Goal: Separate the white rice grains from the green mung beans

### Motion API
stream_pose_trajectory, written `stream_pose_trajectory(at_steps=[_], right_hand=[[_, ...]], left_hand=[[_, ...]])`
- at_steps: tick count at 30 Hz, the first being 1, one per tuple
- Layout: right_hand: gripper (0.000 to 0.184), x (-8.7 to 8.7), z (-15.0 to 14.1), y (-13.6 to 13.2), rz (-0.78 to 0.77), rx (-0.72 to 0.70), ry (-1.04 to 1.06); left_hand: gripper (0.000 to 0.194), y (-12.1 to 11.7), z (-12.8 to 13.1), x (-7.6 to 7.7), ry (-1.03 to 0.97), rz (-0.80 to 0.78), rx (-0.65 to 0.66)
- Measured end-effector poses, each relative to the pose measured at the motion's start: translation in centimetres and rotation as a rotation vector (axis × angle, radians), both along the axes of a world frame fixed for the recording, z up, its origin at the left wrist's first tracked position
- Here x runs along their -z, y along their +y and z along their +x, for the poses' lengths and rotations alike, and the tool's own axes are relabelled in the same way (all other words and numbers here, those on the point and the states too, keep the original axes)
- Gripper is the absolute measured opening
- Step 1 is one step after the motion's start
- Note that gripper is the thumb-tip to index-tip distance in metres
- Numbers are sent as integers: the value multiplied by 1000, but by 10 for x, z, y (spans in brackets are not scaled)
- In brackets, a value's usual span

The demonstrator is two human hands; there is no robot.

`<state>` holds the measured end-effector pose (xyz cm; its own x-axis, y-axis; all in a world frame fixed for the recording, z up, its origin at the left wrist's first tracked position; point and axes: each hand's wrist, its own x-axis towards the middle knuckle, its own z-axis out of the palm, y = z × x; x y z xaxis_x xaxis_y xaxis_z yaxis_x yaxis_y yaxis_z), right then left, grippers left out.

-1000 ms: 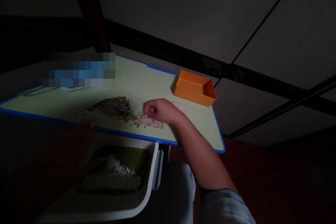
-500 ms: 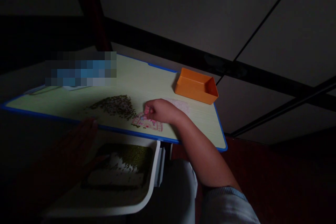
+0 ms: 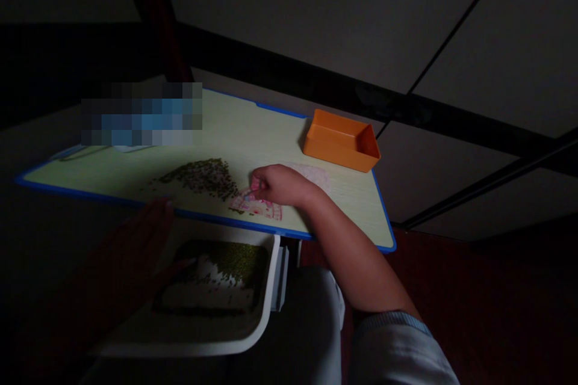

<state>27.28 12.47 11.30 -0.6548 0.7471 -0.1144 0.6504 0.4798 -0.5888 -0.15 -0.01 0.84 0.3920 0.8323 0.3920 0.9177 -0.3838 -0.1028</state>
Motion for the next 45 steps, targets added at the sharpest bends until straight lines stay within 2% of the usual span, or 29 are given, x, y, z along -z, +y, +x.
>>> stream_pose_trajectory(at_steps=[14, 20, 33, 45], right_hand=[[4, 2, -8, -6, 28, -26, -35], [4, 4, -10, -6, -46, -54, 21], [6, 3, -8, -5, -178, -70, 123], [7, 3, -7, -6, -239, -94, 164]], left_hand=[[84, -1, -1, 0, 32, 11, 11], [87, 1, -2, 3, 25, 15, 9], [85, 0, 1, -1, 0, 13, 0], [85, 1, -1, 4, -1, 28, 0]])
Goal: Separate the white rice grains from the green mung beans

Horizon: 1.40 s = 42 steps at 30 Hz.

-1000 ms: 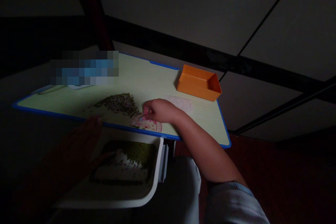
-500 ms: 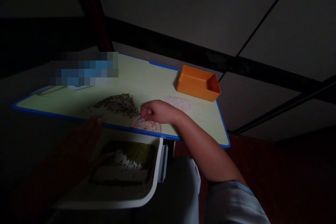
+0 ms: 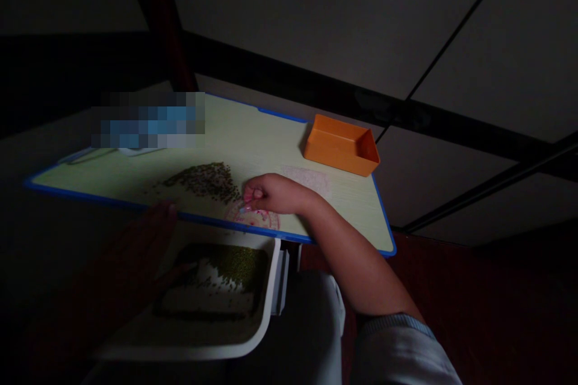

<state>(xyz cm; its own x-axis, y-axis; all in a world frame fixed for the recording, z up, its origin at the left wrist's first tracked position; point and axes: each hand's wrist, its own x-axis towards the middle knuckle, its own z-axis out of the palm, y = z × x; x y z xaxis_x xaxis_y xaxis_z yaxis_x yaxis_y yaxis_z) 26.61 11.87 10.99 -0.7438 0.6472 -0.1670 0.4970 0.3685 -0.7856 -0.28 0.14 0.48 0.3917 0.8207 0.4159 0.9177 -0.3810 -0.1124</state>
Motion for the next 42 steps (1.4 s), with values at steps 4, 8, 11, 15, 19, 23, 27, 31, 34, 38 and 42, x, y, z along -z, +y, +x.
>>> stream_pose_trajectory(at_steps=[4, 8, 11, 15, 19, 23, 27, 31, 34, 38, 42], right_hand=[[7, -2, 4, 1, 4, 31, 31], [6, -7, 13, 4, 66, 137, 94], [8, -10, 19, 7, 27, 133, 66], [11, -8, 19, 6, -62, -25, -61], [12, -5, 16, 5, -102, -86, -91], [13, -7, 17, 5, -74, -50, -53], [9, -8, 19, 6, 13, 79, 6], [7, -5, 15, 6, 46, 102, 1], [6, 0, 6, 4, 45, 84, 18], [8, 7, -7, 0, 137, 111, 17], [11, 9, -13, -1, 258, 168, -46]], left_hand=[[86, 0, -1, 1, 17, 3, 0], [85, 0, -1, 0, 17, -17, -15], [85, 0, -1, 1, 9, 0, 3], [86, 1, -1, 2, 15, 9, 2], [85, -1, -1, 2, 3, -8, -6], [83, -2, 0, 1, -30, -27, -11], [84, -1, 0, 4, -56, -28, -16], [83, 0, -1, 7, -69, -7, -12], [82, 0, -1, 6, -72, 4, -10], [83, 0, 0, 5, -63, 28, -7], [83, 0, -1, 6, -50, 18, -16]])
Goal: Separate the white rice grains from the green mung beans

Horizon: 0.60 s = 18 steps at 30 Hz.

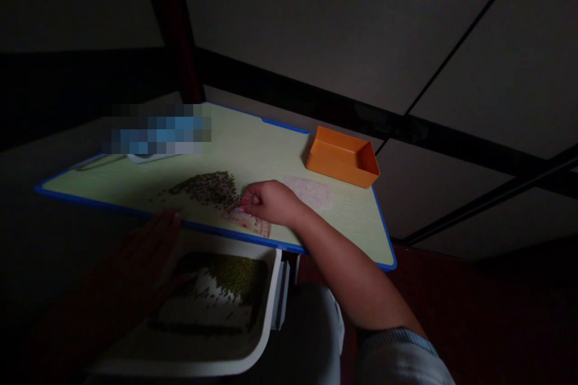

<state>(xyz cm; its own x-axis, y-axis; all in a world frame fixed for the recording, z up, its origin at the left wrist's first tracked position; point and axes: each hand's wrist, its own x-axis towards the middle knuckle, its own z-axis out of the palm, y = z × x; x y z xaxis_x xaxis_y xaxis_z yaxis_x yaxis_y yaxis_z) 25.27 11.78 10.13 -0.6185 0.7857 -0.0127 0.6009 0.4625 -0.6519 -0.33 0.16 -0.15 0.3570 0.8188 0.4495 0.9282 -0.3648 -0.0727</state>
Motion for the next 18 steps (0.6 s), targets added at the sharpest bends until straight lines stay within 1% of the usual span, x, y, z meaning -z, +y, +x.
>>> stream_pose_trajectory(at_steps=[7, 13, 18], right_hand=[[3, -2, 7, 4, 55, 54, -52], [6, -7, 16, 8, 83, 102, -134], [8, -11, 23, 11, 111, 126, -187]], left_hand=[[86, 0, -1, -2, 45, 11, 18], [86, -1, 0, -1, 9, -28, -8], [86, -2, 0, -4, 27, -13, 2]])
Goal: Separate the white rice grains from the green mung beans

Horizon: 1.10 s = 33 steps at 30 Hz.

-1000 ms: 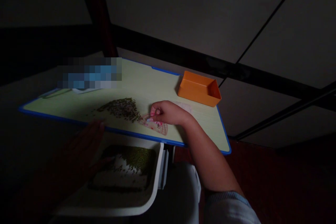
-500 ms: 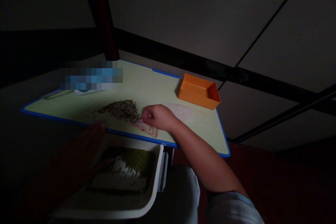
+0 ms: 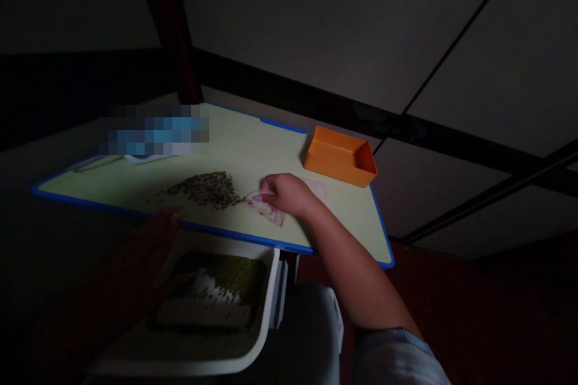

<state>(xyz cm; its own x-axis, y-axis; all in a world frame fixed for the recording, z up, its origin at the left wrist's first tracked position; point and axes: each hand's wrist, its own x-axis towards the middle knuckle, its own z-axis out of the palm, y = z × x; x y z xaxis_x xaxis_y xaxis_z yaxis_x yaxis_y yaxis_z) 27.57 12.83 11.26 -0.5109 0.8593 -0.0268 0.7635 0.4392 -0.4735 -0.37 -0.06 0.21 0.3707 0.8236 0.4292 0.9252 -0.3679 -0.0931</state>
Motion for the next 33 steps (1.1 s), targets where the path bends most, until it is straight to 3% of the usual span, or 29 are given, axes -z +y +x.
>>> stream_pose_trajectory(at_steps=[7, 13, 20, 27, 33], right_hand=[[8, -1, 8, 4, 22, 9, 1], [8, 2, 19, 12, -44, 10, 149], [7, -1, 23, 14, -48, 144, 94], [5, 7, 7, 11, -23, 69, 123], [7, 8, 8, 10, -109, -82, 284]], left_hand=[[85, 2, -1, 0, 12, 17, 10], [86, 5, -1, 1, 1, 47, 31], [84, 6, 0, 2, 0, 54, 25], [86, 4, 0, 3, -6, 28, 18], [83, 3, 2, 0, -51, 23, 25]])
